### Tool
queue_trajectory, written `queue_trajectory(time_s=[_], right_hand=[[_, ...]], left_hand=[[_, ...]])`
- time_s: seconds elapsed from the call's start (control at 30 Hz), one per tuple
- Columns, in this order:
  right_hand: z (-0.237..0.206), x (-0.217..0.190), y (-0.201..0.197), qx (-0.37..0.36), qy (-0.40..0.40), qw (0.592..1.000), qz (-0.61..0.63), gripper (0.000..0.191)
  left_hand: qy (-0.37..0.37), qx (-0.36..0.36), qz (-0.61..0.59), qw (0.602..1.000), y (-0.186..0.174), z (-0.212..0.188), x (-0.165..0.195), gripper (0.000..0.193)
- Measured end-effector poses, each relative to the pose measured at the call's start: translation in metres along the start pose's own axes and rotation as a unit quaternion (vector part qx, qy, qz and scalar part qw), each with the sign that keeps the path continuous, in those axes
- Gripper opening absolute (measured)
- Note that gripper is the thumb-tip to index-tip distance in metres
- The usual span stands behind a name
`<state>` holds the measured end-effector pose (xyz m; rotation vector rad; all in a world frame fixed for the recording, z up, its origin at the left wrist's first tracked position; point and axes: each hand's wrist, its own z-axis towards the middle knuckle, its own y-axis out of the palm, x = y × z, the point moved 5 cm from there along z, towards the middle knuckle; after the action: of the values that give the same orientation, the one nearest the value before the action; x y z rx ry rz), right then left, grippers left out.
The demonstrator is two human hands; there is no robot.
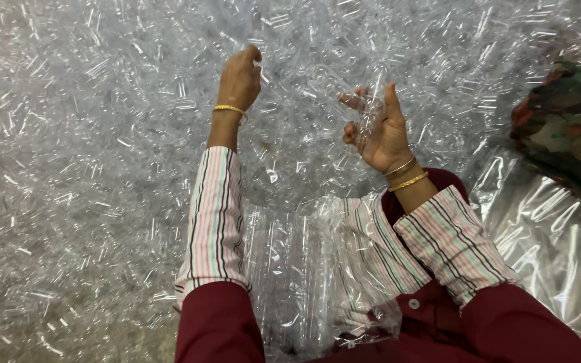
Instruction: The person sits on the floor and counts clear plastic bangles one at a time, placing counted bangles onto a bundle on their lap. They gather counted bangles into a group and wrap the bundle with a clear plastic sheet.
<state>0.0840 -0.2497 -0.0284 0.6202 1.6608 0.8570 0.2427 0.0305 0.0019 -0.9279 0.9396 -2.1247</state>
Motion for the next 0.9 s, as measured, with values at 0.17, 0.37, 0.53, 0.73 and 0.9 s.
queue_trajectory(time_s=[0.17,0.37,0.53,0.73,0.9], right_hand=[[0.0,-0.004,-0.005,0.008,-0.011,1.0,0.022,0.062],[0.002,-0.004,-0.008,0.022,-0.01,1.0,-0.004,0.064],[-0.001,-0.003,-0.006,0.01,0.007,1.0,-0.021,0.066],[-0.001,0.0,-0.006,-0.007,0.013,1.0,-0.017,0.063],[-0.003,0.005,-0.002,-0.051,0.023,0.998,0.005,0.062]], left_hand=[[-0.042,0.047,-0.081,0.995,0.0,0.003,0.017,0.014],[-0.188,0.084,-0.564,0.799,-0.031,0.004,0.032,0.013],[-0.183,0.038,-0.606,0.773,-0.056,-0.011,0.069,0.014],[-0.166,0.06,-0.623,0.762,-0.071,-0.026,0.094,0.012],[-0.166,0.081,-0.6,0.779,-0.077,-0.036,0.109,0.015]])
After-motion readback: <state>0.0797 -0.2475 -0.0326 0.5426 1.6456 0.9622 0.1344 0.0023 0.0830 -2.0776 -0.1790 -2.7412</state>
